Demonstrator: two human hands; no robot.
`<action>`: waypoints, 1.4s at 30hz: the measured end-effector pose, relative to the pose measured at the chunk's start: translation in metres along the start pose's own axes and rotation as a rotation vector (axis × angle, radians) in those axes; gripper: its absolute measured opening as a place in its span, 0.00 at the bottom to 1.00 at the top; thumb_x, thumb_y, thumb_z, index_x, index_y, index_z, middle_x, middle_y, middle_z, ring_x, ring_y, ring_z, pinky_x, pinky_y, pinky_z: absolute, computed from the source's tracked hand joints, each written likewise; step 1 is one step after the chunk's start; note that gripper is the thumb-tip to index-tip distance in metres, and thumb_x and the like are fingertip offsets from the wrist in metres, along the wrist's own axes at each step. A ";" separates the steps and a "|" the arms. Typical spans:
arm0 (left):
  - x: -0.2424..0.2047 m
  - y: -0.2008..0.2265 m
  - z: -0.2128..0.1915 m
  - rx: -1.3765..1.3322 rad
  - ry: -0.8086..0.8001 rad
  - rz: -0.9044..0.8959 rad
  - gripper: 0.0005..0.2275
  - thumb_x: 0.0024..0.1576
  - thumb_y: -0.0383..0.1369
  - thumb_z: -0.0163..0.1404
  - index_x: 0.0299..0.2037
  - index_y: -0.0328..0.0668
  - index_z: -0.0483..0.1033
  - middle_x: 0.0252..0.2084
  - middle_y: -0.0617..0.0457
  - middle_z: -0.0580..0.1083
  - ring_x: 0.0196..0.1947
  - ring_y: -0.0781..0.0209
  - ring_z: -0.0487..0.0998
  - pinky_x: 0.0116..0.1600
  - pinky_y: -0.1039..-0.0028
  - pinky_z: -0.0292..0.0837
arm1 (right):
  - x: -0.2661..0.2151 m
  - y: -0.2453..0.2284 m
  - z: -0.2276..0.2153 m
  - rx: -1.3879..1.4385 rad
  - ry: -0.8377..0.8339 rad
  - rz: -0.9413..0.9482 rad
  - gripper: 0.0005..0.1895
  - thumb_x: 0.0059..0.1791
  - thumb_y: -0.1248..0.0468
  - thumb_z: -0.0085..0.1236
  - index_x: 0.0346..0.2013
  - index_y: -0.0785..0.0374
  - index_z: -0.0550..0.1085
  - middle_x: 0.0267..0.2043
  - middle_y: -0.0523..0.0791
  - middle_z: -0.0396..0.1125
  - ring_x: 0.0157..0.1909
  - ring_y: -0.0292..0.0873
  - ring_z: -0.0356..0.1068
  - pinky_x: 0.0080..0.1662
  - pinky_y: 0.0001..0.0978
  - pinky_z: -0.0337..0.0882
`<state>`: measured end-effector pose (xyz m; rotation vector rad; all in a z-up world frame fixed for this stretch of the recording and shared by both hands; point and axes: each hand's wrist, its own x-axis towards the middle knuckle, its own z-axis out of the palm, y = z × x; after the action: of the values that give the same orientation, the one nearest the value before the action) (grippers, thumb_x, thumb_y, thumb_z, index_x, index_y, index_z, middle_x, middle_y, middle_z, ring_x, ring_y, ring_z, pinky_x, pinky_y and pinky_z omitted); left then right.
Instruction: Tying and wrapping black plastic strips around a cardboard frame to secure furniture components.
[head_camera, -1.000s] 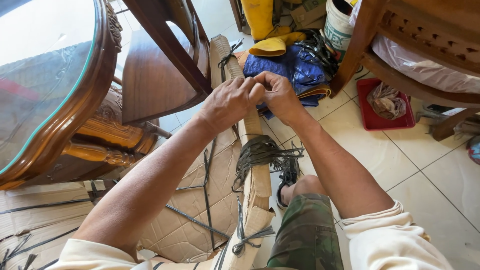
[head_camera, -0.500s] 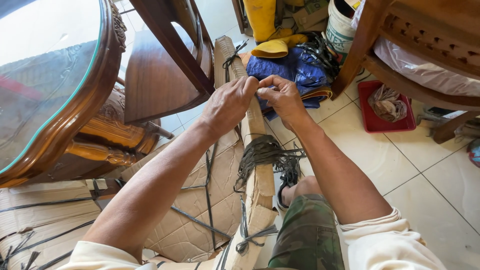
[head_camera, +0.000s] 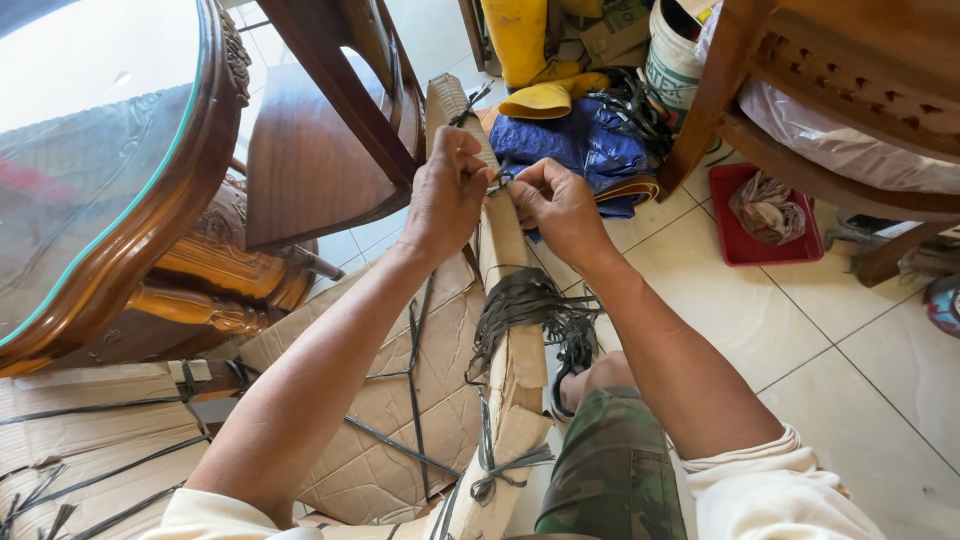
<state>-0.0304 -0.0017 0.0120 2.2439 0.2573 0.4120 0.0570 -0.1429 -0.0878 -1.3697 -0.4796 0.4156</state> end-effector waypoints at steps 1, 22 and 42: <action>0.000 -0.002 0.004 -0.001 -0.002 0.001 0.13 0.61 0.23 0.51 0.51 0.43 0.62 0.34 0.44 0.79 0.31 0.51 0.81 0.39 0.59 0.74 | -0.001 -0.004 -0.002 -0.001 0.002 0.000 0.07 0.53 0.65 0.61 0.40 0.66 0.75 0.30 0.47 0.71 0.28 0.38 0.75 0.27 0.25 0.78; 0.006 -0.010 0.004 -0.056 -0.015 -0.070 0.11 0.60 0.24 0.52 0.50 0.42 0.65 0.32 0.50 0.79 0.27 0.62 0.81 0.38 0.70 0.77 | 0.041 -0.012 -0.012 0.080 -0.096 -0.016 0.10 0.55 0.63 0.60 0.44 0.68 0.77 0.30 0.48 0.71 0.29 0.34 0.73 0.28 0.20 0.78; -0.001 -0.011 0.012 -0.296 0.041 -0.342 0.08 0.55 0.33 0.59 0.40 0.38 0.84 0.29 0.51 0.78 0.25 0.70 0.80 0.31 0.82 0.81 | 0.013 -0.040 0.002 0.196 -0.056 0.022 0.25 0.57 0.45 0.47 0.50 0.63 0.78 0.42 0.47 0.74 0.31 0.30 0.70 0.29 0.15 0.73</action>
<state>-0.0270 -0.0033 -0.0046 1.8589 0.5549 0.2904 0.0666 -0.1407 -0.0467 -1.1773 -0.4575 0.5070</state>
